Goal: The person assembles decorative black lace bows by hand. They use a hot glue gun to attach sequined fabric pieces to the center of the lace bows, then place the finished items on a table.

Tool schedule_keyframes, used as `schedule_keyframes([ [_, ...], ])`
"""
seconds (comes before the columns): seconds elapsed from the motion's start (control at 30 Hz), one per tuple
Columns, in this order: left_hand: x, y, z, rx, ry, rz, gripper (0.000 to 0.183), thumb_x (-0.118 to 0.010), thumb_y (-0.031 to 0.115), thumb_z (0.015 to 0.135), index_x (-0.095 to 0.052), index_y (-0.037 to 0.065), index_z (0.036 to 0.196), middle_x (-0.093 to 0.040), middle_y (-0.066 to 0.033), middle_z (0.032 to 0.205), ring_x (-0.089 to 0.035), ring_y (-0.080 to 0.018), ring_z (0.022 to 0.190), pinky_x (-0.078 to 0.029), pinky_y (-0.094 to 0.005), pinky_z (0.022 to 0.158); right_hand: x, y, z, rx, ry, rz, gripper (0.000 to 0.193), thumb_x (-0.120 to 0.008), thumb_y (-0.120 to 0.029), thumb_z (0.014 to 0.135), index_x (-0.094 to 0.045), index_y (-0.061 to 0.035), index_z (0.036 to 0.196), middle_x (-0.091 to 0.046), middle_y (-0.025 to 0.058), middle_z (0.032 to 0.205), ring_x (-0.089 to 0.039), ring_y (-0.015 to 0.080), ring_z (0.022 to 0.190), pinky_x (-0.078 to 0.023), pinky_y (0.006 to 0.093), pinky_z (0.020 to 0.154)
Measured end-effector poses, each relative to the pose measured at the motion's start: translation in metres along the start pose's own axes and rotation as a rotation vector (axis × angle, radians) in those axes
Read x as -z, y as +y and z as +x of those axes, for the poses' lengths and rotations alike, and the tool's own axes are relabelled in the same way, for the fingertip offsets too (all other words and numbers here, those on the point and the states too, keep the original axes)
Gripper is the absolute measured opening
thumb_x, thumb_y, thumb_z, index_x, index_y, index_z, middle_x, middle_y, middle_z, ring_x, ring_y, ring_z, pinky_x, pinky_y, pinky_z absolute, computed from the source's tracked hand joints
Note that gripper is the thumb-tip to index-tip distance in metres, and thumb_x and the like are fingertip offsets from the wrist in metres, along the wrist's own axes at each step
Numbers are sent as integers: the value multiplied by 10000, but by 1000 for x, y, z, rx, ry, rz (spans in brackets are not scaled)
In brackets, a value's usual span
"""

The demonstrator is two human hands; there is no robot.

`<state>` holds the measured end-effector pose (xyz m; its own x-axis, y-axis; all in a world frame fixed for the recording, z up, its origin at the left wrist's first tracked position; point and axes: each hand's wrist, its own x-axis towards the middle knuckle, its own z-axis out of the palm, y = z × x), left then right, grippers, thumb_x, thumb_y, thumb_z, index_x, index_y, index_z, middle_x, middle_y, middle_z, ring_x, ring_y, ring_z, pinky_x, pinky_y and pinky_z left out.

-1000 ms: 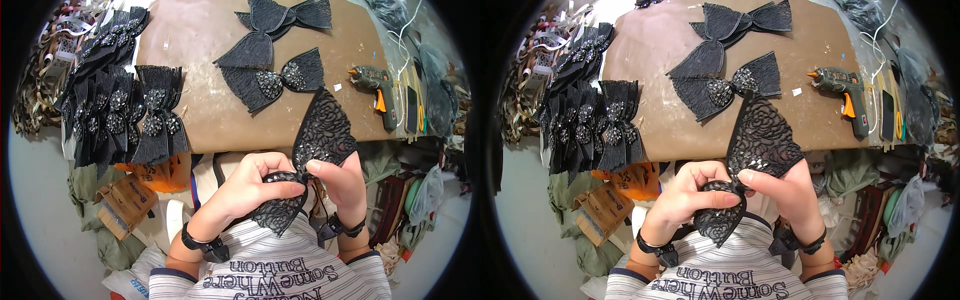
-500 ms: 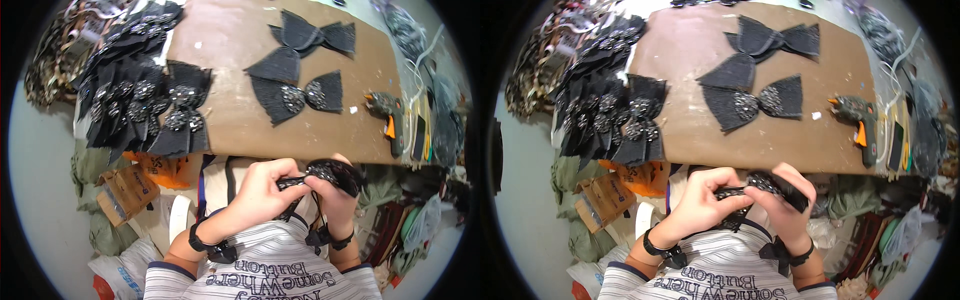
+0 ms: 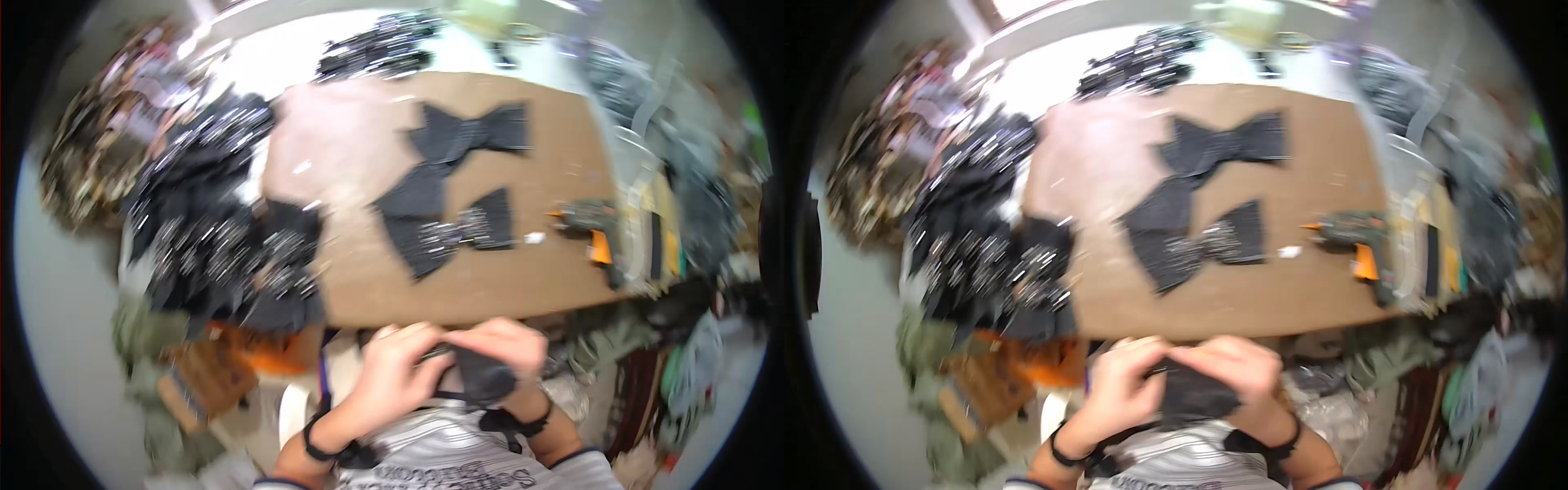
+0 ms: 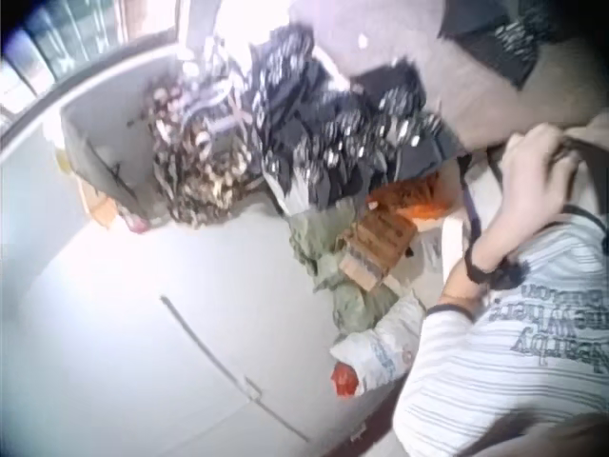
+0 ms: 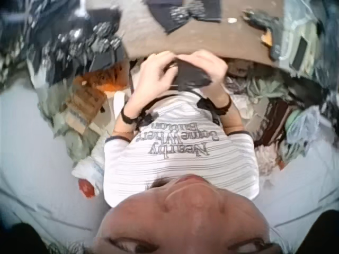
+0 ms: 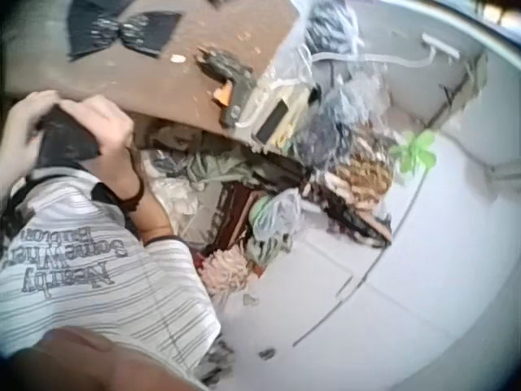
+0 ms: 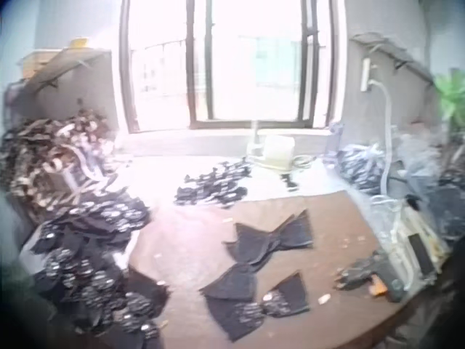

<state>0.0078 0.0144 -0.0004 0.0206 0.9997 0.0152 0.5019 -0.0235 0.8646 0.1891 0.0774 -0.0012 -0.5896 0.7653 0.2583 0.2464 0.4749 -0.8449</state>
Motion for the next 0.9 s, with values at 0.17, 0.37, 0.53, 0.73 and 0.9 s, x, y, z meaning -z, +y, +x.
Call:
schedule_keyframes([
  [0.17, -3, -16, -4, 122, 6, -86, 102, -668, 76, 743, -622, -4, 786, -554, -149, 689, -523, -332, 632, -397, -373, 589, -10, 9, 2, 48, 84, 223, 367, -750, -90, 701, -737, -19, 1061, -692, 119, 833, -686, 261, 738, -528, 326, 663],
  [0.37, -4, -13, -3, 181, -207, -161, 175, -666, -51, 842, -661, -61, 1017, -651, -88, 921, -606, -143, 896, -479, -278, 821, -9, 15, -12, -37, 168, 349, 334, -711, 16, 692, -728, 4, 1025, -695, 117, 832, -685, 236, 721, -515, 304, 638],
  [0.53, -13, -20, -5, 159, -131, -231, 152, -648, -61, 819, -667, -64, 970, -684, -54, 897, -609, -106, 831, -490, -254, 747, -17, 17, -16, -62, 243, 368, 327, -690, 52, 708, -723, -45, 1018, -626, 104, 779, -617, 260, 667, -482, 329, 602],
  [0.73, -23, -31, -13, 183, -103, -294, 234, -614, -77, 812, -669, -44, 1037, -686, -35, 905, -609, -95, 827, -498, -242, 737, -7, 14, -16, 29, 235, 285, 365, -684, 51, 679, -712, -34, 1032, -624, 106, 790, -628, 285, 683, -483, 336, 604],
  [0.9, -25, -18, -5, 234, -152, -299, 229, -672, 8, 807, -668, -7, 1035, -669, -89, 925, -625, -191, 861, -482, -311, 774, -2, 19, -21, -38, 205, 383, 368, -710, 59, 677, -714, -26, 1035, -655, 119, 827, -647, 260, 706, -503, 328, 629],
])
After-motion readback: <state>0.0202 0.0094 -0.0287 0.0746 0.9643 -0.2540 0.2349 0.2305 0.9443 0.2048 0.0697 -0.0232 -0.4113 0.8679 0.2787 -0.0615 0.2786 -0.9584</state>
